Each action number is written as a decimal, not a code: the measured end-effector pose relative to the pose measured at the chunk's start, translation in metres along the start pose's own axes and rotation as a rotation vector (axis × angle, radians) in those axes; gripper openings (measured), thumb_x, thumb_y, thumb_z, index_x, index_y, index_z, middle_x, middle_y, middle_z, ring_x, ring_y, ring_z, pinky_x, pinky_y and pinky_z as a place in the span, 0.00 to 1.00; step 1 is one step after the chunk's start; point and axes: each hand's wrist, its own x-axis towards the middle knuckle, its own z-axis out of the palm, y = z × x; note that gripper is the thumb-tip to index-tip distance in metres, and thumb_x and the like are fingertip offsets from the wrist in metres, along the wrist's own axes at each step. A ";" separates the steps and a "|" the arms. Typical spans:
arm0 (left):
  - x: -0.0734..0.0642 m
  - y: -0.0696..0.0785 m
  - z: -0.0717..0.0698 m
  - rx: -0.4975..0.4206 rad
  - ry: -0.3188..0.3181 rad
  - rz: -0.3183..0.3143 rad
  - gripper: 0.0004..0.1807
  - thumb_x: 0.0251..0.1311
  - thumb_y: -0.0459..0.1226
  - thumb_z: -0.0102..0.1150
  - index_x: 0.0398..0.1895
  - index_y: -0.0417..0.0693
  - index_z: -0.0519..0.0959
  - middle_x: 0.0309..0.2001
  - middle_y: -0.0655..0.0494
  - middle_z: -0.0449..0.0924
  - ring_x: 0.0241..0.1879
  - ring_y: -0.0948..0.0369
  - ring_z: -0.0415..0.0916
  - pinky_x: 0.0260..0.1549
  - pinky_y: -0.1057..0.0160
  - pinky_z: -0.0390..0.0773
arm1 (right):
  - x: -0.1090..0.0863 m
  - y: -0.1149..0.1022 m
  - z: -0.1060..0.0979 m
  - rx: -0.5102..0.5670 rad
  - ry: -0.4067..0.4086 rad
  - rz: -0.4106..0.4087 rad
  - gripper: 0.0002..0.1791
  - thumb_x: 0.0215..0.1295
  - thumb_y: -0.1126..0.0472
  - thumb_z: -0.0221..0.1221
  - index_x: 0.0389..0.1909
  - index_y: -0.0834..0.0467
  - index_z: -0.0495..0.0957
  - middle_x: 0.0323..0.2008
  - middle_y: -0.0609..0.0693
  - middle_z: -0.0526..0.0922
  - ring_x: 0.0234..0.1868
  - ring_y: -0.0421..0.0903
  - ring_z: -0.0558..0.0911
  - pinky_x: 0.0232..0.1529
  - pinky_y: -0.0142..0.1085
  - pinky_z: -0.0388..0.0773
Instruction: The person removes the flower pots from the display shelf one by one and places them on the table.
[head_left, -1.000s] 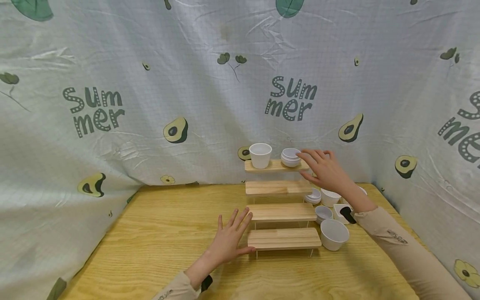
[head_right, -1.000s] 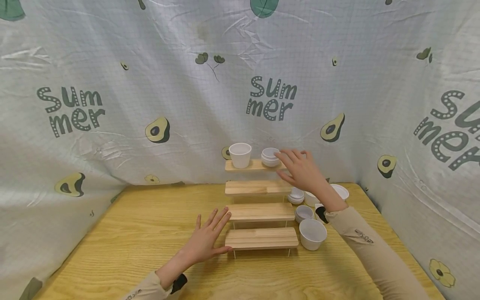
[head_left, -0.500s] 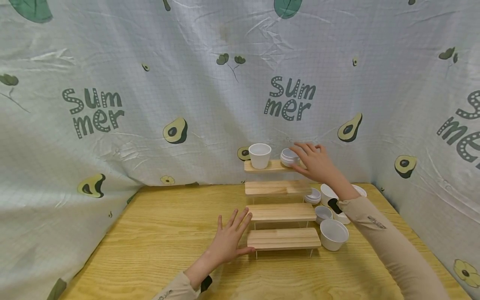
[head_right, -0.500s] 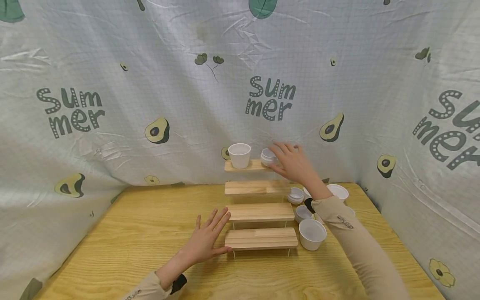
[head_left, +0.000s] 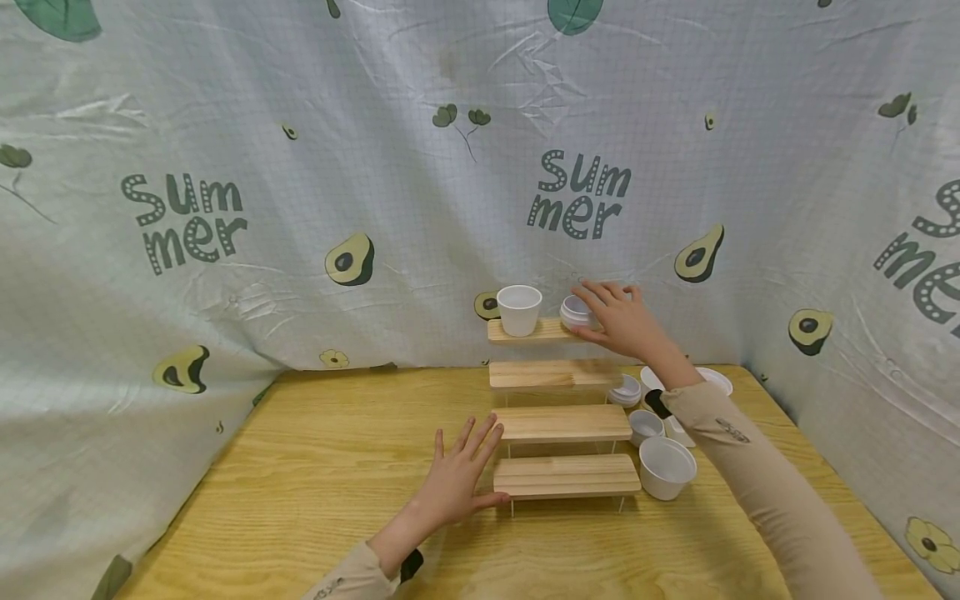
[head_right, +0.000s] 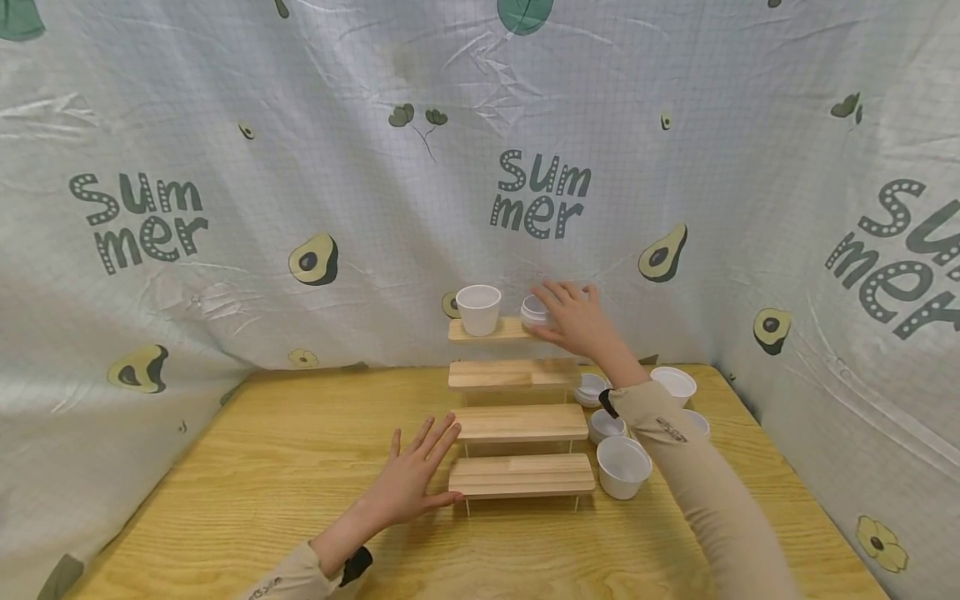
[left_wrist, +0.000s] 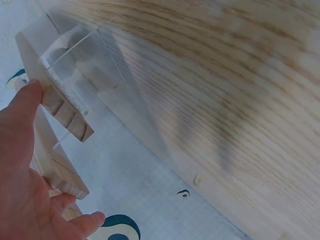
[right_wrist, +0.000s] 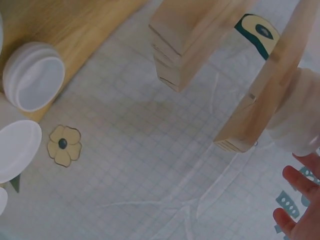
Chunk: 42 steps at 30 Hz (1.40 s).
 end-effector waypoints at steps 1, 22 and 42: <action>0.000 0.000 0.000 -0.001 0.000 0.000 0.50 0.48 0.64 0.50 0.69 0.50 0.48 0.71 0.52 0.44 0.68 0.47 0.47 0.51 0.30 0.54 | 0.000 0.000 0.001 0.001 0.000 -0.002 0.36 0.56 0.41 0.55 0.62 0.54 0.62 0.61 0.57 0.66 0.58 0.56 0.65 0.51 0.58 0.57; -0.002 0.000 0.001 0.007 -0.012 0.002 0.50 0.48 0.64 0.49 0.69 0.49 0.48 0.71 0.52 0.44 0.68 0.47 0.46 0.52 0.30 0.54 | 0.001 -0.003 0.009 -0.023 -0.026 0.013 0.34 0.57 0.41 0.54 0.61 0.54 0.64 0.55 0.55 0.70 0.55 0.55 0.67 0.50 0.57 0.59; -0.003 0.000 0.000 -0.019 -0.020 -0.004 0.50 0.48 0.64 0.49 0.69 0.50 0.47 0.71 0.53 0.43 0.69 0.48 0.45 0.53 0.29 0.51 | -0.006 -0.005 0.008 -0.036 0.057 -0.041 0.33 0.54 0.42 0.57 0.59 0.54 0.66 0.52 0.55 0.72 0.51 0.54 0.68 0.46 0.56 0.60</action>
